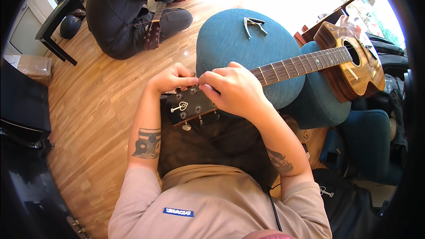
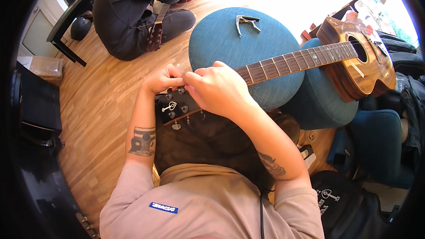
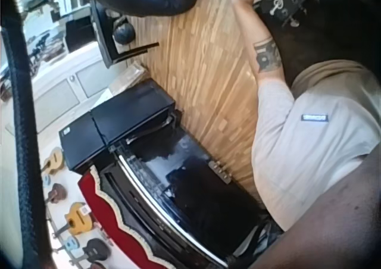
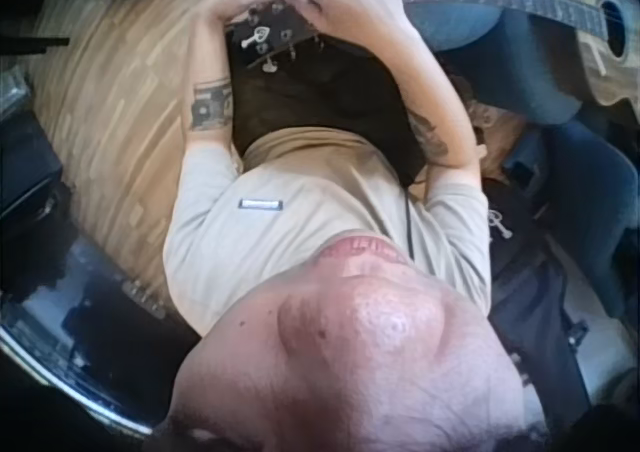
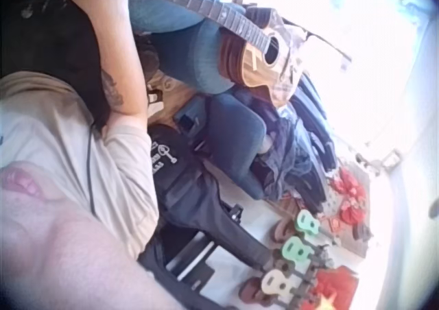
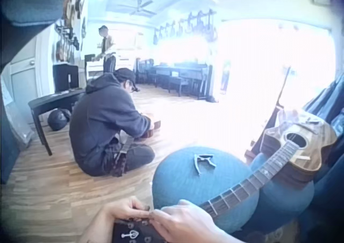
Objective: The person sits on the floor and tunes an acoustic guitar by turning the tuning pegs on the headstock. They adjust the tension of the strings and pluck them to check the pitch, repeating the process for multiple strings.
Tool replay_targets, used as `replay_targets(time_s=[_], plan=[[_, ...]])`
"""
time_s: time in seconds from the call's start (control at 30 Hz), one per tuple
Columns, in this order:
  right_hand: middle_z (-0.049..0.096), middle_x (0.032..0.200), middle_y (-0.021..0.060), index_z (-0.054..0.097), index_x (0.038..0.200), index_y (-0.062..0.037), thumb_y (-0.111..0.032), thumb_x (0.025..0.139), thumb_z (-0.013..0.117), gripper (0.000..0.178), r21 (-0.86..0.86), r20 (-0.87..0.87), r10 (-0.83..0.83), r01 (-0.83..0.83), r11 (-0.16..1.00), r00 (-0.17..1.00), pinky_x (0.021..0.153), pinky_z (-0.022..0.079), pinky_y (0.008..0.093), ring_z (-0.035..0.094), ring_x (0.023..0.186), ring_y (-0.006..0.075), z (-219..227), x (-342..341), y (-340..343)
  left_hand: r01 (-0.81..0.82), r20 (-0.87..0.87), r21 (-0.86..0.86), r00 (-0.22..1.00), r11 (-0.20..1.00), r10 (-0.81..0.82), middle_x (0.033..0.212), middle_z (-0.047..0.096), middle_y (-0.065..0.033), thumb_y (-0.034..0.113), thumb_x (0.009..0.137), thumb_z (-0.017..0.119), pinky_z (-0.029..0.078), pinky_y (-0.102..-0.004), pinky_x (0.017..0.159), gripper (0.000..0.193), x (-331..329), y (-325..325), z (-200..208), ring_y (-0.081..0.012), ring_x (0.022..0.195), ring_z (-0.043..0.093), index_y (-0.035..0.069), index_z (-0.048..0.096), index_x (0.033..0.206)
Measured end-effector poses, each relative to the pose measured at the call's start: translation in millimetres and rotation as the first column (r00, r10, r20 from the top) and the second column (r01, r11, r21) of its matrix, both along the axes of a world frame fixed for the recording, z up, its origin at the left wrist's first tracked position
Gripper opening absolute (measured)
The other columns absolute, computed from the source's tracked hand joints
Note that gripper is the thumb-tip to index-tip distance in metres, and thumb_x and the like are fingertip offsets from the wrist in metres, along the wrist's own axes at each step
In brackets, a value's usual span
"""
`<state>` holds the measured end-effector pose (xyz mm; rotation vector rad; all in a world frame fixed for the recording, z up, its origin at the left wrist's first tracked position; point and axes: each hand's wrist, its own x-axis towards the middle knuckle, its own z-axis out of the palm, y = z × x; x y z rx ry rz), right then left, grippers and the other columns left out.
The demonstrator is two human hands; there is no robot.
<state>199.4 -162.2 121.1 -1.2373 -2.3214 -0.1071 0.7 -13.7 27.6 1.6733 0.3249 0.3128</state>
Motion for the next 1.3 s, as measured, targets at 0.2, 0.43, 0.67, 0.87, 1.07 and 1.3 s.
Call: replay_targets(time_s=[0.2, 0.43, 0.67, 0.87, 1.07, 1.3], plan=[[0.062, 0.066, 0.0031, 0.060, 0.080, -0.0087, -0.021, 0.086, 0.067, 0.015, 0.016, -0.003, 0.000, 0.000, 1.000, 1.000, 0.067, 0.048, 0.0363, 0.063, 0.062, 0.0251, -7, 1, 3, -0.023, 0.249, -0.324, 0.962, 0.946, 0.109, 0.087, 0.066, -0.0099, -0.013, 0.072, 0.075, 0.054, -0.0261, 0.075, 0.013, -1, -13, 10, -0.0147, 0.083, 0.064, -0.003, 0.068, 0.069], [0.062, 0.067, 0.0032, 0.059, 0.080, -0.0095, -0.020, 0.085, 0.068, 0.016, 0.039, -0.006, -0.003, 0.003, 0.999, 1.000, 0.068, 0.047, 0.0359, 0.063, 0.062, 0.0246, -7, 0, 3, 0.034, 0.273, -0.213, 0.962, 0.976, 0.027, 0.101, 0.071, -0.0186, -0.018, 0.069, 0.073, 0.057, -0.0286, 0.081, 0.026, -10, -1, -1, -0.0205, 0.091, 0.068, -0.007, 0.075, 0.093], [0.060, 0.066, 0.0037, 0.057, 0.078, -0.0097, -0.020, 0.085, 0.069, 0.017, 0.020, -0.009, -0.011, 0.011, 1.000, 1.000, 0.067, 0.046, 0.0362, 0.062, 0.062, 0.0255, -3, -2, 2, 0.023, 0.179, -0.104, 0.984, 0.994, -0.004, 0.092, 0.073, -0.0153, -0.015, 0.069, 0.075, 0.055, -0.0272, 0.073, 0.026, -8, 9, -8, -0.0175, 0.083, 0.068, -0.003, 0.076, 0.092], [0.061, 0.066, 0.0050, 0.057, 0.079, -0.0098, -0.019, 0.086, 0.068, 0.016, -0.015, -0.018, -0.031, 0.031, 0.999, 0.999, 0.066, 0.045, 0.0369, 0.061, 0.061, 0.0267, -3, -6, 0, -0.022, 0.155, 0.039, 0.988, 0.999, 0.016, 0.077, 0.073, -0.0068, 0.009, 0.082, 0.077, 0.050, -0.0239, 0.066, 0.015, -1, 5, -13, -0.0084, 0.070, 0.062, -0.002, 0.077, 0.092], [0.061, 0.066, 0.0057, 0.058, 0.083, -0.0103, -0.019, 0.088, 0.067, 0.013, -0.009, -0.029, -0.041, 0.041, 0.999, 0.999, 0.065, 0.044, 0.0377, 0.061, 0.061, 0.0271, -3, -7, 0, -0.018, 0.121, -0.169, 0.992, 0.985, 0.039, 0.087, 0.071, -0.0031, 0.009, 0.087, 0.073, 0.050, -0.0219, 0.070, 0.019, 3, -8, 0, -0.0067, 0.078, 0.062, -0.002, 0.073, 0.103], [0.061, 0.067, 0.0056, 0.060, 0.084, -0.0109, -0.020, 0.088, 0.067, 0.012, -0.006, -0.028, -0.041, 0.041, 0.999, 0.999, 0.066, 0.044, 0.0381, 0.061, 0.063, 0.0274, -3, -6, 3, 0.026, 0.158, -0.036, 0.987, 0.999, -0.020, 0.097, 0.073, -0.0063, -0.003, 0.082, 0.073, 0.051, -0.0230, 0.078, 0.028, -13, 1, -3, -0.0091, 0.084, 0.065, 0.000, 0.074, 0.110]])
